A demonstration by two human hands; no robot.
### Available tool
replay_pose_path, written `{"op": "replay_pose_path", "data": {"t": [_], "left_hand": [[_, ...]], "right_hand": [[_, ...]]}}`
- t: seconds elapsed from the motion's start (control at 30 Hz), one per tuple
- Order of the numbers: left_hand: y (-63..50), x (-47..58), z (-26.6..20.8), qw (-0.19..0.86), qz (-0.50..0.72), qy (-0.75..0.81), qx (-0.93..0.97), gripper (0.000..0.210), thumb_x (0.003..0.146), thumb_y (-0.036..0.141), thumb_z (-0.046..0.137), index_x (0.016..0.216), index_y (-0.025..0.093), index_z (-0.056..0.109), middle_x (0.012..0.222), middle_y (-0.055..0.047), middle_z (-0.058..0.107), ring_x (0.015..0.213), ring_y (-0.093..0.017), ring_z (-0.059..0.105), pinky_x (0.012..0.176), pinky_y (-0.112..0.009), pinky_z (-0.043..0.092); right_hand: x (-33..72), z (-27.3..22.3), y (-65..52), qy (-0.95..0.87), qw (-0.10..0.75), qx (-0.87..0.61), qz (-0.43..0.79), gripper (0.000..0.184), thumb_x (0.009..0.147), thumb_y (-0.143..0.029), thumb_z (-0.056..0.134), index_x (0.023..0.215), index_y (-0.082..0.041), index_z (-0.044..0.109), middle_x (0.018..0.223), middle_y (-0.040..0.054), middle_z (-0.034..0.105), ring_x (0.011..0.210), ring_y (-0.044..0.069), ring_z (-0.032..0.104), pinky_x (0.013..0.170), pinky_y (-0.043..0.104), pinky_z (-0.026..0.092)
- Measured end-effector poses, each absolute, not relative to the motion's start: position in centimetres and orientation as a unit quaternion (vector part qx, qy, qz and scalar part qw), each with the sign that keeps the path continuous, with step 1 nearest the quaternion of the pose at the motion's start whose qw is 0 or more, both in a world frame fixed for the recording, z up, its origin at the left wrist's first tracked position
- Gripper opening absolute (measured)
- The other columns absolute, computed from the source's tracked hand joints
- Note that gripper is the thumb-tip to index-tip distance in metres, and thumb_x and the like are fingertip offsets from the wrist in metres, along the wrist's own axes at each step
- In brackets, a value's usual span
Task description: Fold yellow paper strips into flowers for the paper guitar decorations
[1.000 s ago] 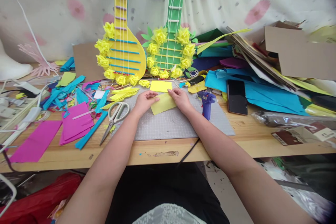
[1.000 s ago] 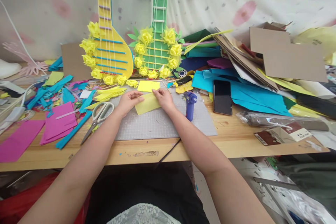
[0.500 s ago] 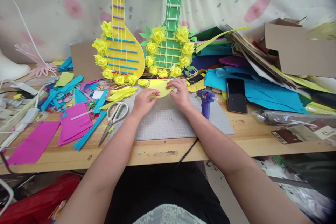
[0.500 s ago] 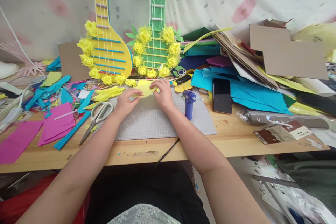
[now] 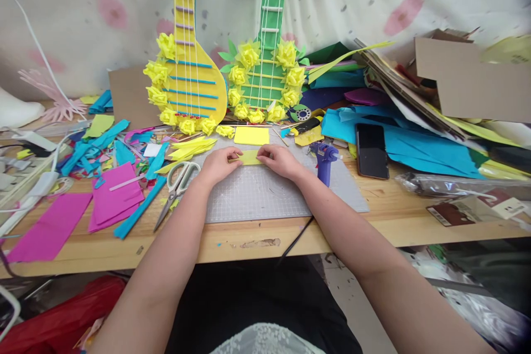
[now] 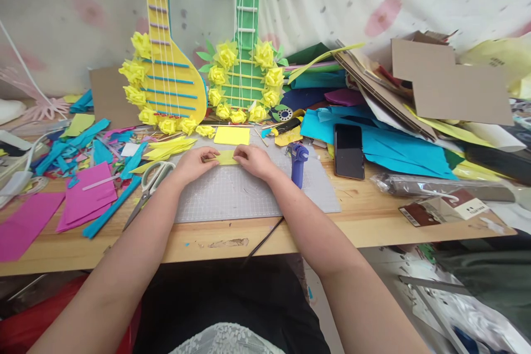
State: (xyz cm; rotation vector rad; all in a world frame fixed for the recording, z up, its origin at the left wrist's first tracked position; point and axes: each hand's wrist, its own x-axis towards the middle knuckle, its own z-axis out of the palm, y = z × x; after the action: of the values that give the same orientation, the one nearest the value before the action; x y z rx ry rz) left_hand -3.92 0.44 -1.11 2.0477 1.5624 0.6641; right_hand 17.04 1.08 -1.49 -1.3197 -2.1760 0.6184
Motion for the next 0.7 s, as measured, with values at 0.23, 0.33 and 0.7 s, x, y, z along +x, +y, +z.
{"op": "replay_pose_path", "data": {"t": [0.23, 0.33, 0.7], "left_hand": [[0.6, -4.1, -0.6, 0.214, 0.222, 0.629, 0.714, 0.032, 0.071, 0.033, 0.061, 0.101, 0.021, 0.061, 0.075, 0.001, 0.062, 0.068, -0.014, 0.057, 0.065, -0.027, 0.042], [0.6, -3.9, -0.8, 0.195, 0.223, 0.653, 0.697, 0.037, 0.075, 0.036, 0.058, 0.110, 0.022, 0.057, 0.073, 0.001, 0.061, 0.069, -0.015, 0.057, 0.065, -0.027, 0.041], [0.5, -2.0, -0.5, 0.107, 0.172, 0.719, 0.665, 0.048, 0.080, 0.038, 0.054, 0.123, 0.021, 0.043, 0.089, -0.004, 0.067, 0.093, -0.023, 0.061, 0.077, -0.031, 0.043]], "right_hand": [[16.4, -1.9, 1.1, -0.770, 0.254, -0.540, 0.227, 0.014, 0.080, -0.024, 0.053, 0.092, -0.018, 0.059, 0.074, -0.0009, 0.063, 0.068, 0.012, 0.053, 0.062, 0.022, 0.034], [16.1, -1.8, 1.2, -0.755, 0.253, -0.568, 0.208, 0.020, 0.081, -0.025, 0.052, 0.100, -0.019, 0.056, 0.079, -0.0001, 0.065, 0.071, 0.014, 0.055, 0.064, 0.024, 0.035], [14.6, -1.1, 0.9, -0.740, 0.170, -0.639, 0.119, 0.024, 0.086, -0.026, 0.043, 0.107, -0.020, 0.052, 0.106, 0.0080, 0.064, 0.092, 0.021, 0.058, 0.072, 0.030, 0.041]]}}
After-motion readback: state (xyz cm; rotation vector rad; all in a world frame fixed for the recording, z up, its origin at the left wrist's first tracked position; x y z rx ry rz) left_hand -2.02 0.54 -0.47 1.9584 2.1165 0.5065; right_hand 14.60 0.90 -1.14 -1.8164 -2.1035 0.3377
